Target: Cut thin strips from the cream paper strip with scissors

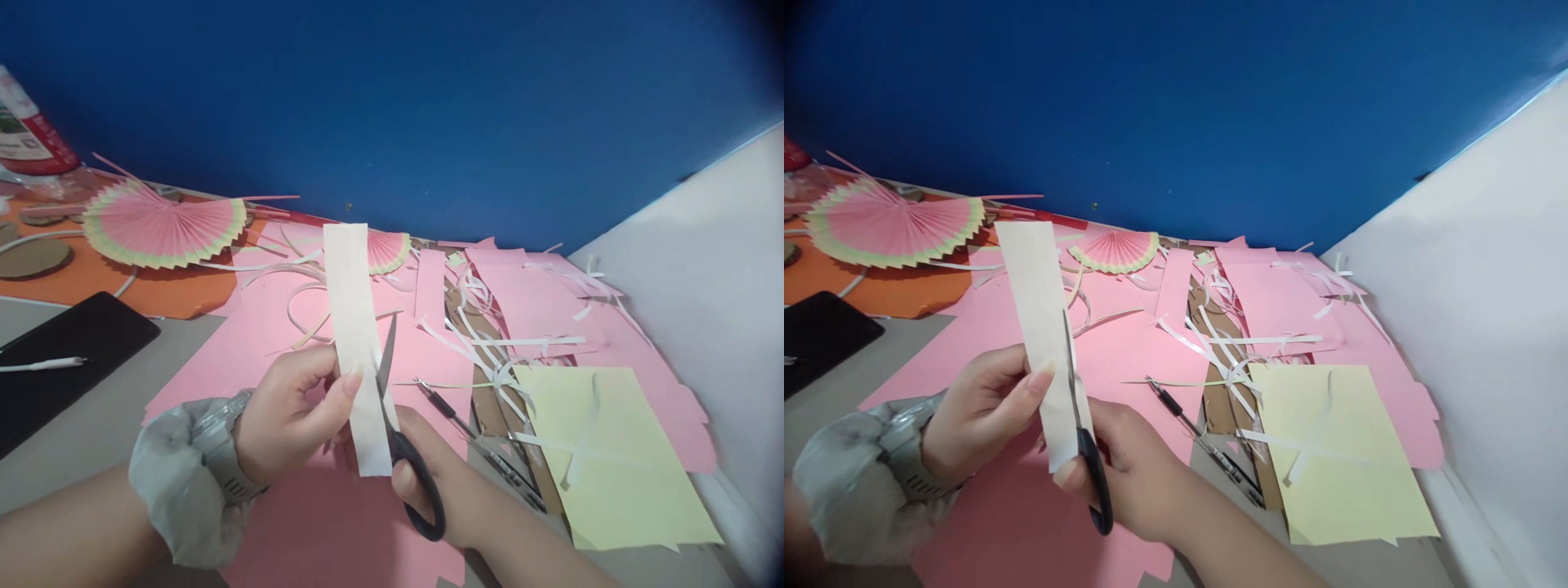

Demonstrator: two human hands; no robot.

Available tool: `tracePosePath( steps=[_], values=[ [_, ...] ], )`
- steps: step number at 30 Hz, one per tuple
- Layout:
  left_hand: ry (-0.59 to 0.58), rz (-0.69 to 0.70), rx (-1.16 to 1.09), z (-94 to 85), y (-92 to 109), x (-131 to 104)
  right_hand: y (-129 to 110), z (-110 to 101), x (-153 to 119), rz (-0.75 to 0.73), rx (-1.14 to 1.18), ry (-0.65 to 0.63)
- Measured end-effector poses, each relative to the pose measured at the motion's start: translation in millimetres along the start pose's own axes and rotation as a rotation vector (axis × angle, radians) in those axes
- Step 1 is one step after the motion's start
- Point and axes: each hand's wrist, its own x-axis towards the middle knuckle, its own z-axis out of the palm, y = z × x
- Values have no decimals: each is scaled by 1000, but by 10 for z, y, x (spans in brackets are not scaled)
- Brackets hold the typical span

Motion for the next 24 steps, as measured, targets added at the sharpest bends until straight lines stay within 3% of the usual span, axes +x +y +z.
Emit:
tracePosePath(
  steps=[24],
  values=[
    [-46, -5, -28, -19, -12, 5, 28, 12, 36, 9, -66, 33]
  ],
)
